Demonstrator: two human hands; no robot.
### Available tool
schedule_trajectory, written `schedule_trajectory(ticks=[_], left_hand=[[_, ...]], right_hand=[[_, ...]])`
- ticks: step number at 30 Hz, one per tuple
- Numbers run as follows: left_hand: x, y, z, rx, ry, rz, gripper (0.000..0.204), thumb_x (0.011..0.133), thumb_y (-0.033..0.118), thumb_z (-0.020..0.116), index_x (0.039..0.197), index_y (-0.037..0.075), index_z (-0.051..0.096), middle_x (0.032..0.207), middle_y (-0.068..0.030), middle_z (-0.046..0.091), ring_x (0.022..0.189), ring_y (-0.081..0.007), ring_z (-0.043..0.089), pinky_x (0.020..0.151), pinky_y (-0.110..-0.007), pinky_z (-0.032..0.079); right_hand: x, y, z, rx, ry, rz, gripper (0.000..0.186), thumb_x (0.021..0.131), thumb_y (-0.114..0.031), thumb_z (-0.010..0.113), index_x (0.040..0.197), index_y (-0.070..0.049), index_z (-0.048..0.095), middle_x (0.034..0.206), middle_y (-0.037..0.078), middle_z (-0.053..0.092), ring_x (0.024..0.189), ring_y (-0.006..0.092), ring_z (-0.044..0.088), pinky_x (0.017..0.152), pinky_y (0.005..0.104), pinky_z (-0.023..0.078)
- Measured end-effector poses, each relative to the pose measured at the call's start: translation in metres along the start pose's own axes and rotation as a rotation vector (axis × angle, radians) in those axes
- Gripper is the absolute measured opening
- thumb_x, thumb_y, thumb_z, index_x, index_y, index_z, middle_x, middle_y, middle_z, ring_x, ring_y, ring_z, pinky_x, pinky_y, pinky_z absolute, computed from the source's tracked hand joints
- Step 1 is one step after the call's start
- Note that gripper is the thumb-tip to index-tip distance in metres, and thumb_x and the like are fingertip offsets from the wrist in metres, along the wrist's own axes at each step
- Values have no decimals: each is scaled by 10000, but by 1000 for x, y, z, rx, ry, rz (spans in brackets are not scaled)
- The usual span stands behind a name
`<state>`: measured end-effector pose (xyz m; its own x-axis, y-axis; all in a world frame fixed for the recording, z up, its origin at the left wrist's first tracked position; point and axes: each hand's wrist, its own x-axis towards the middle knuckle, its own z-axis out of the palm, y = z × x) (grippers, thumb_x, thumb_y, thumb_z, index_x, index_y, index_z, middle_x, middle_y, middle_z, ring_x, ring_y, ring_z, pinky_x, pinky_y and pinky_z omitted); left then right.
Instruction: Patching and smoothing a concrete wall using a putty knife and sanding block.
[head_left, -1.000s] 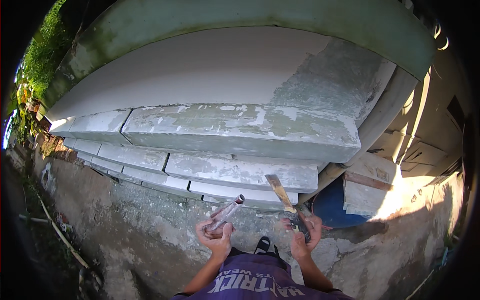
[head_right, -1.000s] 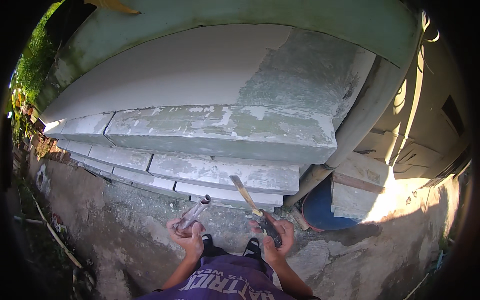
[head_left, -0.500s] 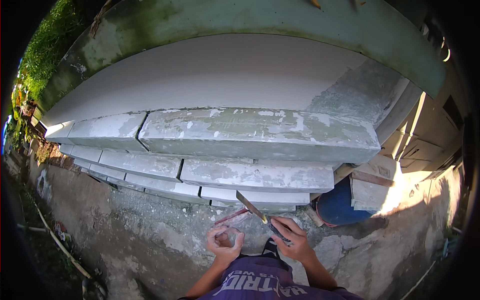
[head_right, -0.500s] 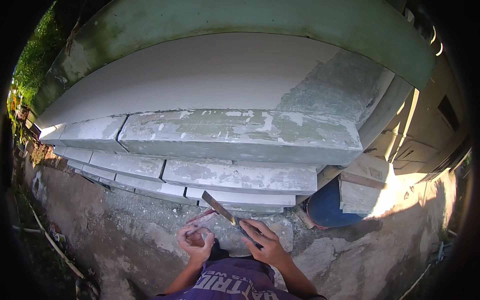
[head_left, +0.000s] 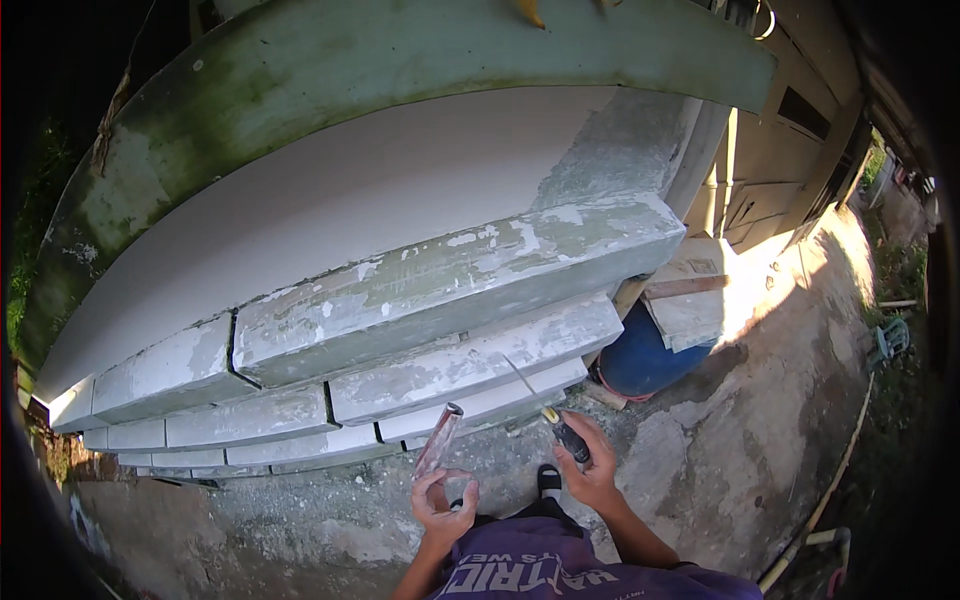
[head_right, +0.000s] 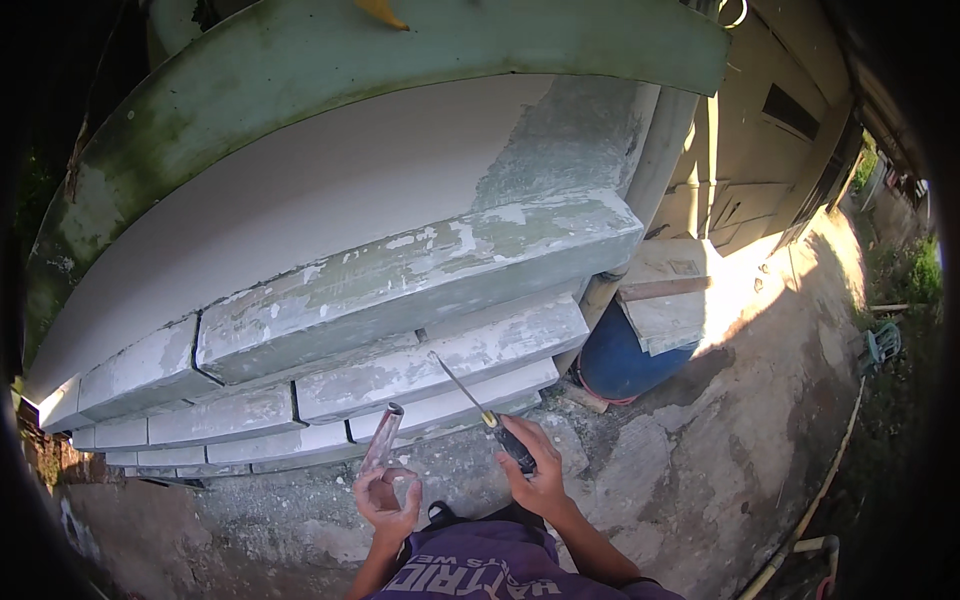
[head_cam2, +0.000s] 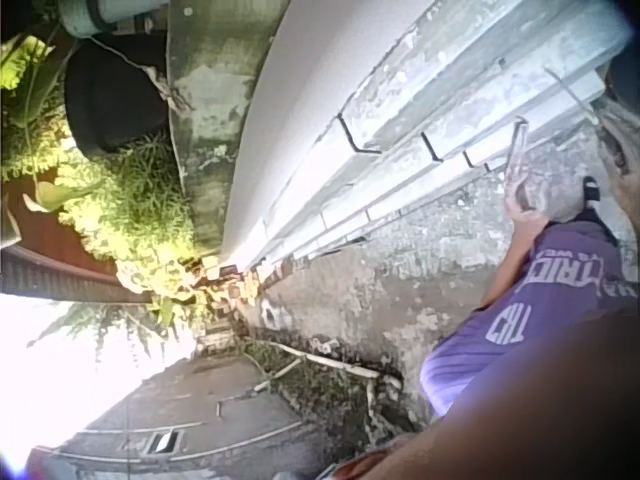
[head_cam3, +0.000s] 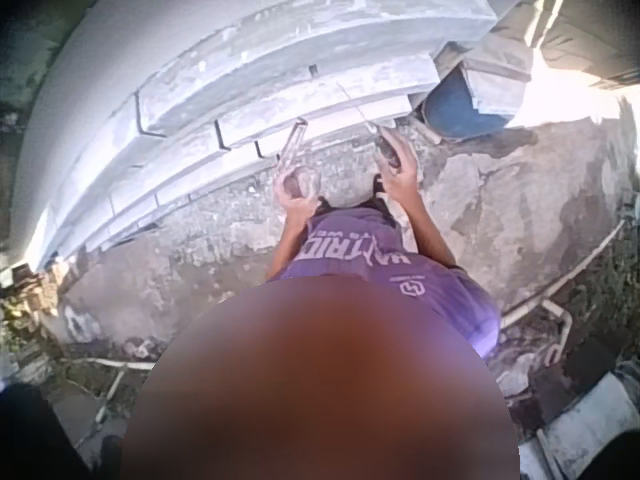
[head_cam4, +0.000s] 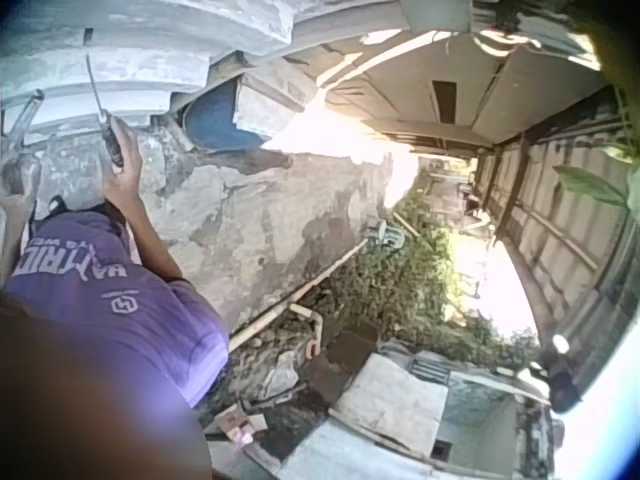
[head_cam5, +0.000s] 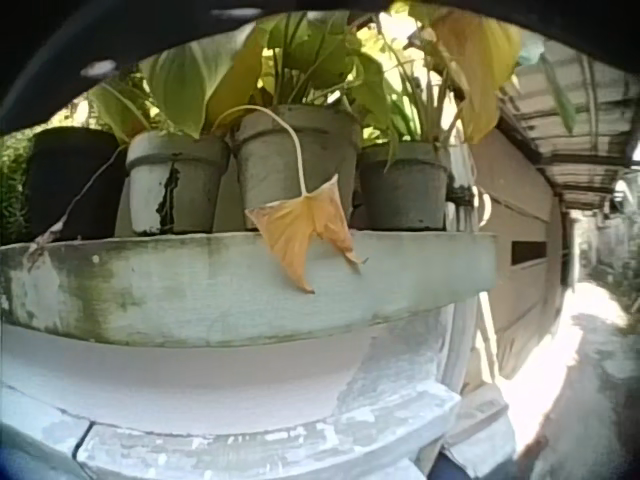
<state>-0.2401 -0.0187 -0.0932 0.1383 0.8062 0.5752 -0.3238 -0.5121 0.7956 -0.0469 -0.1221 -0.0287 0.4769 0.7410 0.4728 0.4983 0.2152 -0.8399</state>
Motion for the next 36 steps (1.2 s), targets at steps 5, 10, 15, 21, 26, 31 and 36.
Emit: schedule_trajectory(ticks=[5, 10, 15, 21, 26, 31, 36], left_hand=[[1, -10, -14, 27, -319, 100, 615, 760, -152, 743, 1269, 6, 436, 1009, -137, 622, 801, -249, 707, 700, -340, 576], [4, -13, -9, -191, -272, -71, 599, 745, -141, 760, 1241, 8, 461, 962, -117, 625, 825, -240, 704, 715, -347, 573], [14, -19, -4, -112, -353, -39, 569, 742, -118, 779, 1217, 7, 493, 947, -132, 675, 874, -248, 707, 779, -371, 570], [22, -49, -11, 128, -367, 29, 458, 746, -57, 800, 1143, 12, 580, 1027, -165, 696, 934, -259, 701, 873, -379, 539], [32, -59, -9, 460, -311, 112, 365, 767, 2, 787, 1100, 22, 640, 995, -144, 707, 963, -278, 688, 914, -384, 505], [42, -68, -1, 572, -222, 171, 320, 779, 12, 781, 1076, 32, 662, 1051, -173, 722, 1002, -318, 701, 919, -394, 517], [44, -72, 27, 596, -232, 136, 302, 810, 29, 769, 1088, 29, 652, 1041, -152, 711, 1025, -318, 673, 943, -424, 484]], right_hand=[[-11, -15, 5, -7, -179, 122, 468, 888, 12, 658, 1349, -40, 603, 1322, 174, 610, 1218, 311, 600, 1037, 372, 453], [-20, -15, 6, 39, -106, 146, 434, 879, 1, 666, 1311, -26, 628, 1289, 192, 620, 1202, 319, 609, 1015, 372, 462], [-24, -14, -3, -3, -83, 224, 467, 894, -7, 653, 1355, -45, 590, 1298, 185, 600, 1220, 315, 583, 1043, 369, 436], [-28, 5, -30, 225, 216, 247, 411, 927, -27, 668, 1310, 32, 532, 1125, 105, 662, 896, 85, 611, 772, 247, 511], [4, 2, -70, 447, 327, 257, 425, 918, 13, 657, 1311, 34, 497, 1020, 119, 680, 753, 62, 609, 618, 196, 480], [82, -18, -90, 178, 408, 13, 532, 872, 52, 692, 1353, 19, 467, 975, 100, 675, 731, 57, 606, 602, 190, 469], [152, -40, -95, 288, 348, 50, 541, 855, 49, 713, 1354, 5, 508, 992, 97, 672, 771, 60, 622, 627, 195, 478]])
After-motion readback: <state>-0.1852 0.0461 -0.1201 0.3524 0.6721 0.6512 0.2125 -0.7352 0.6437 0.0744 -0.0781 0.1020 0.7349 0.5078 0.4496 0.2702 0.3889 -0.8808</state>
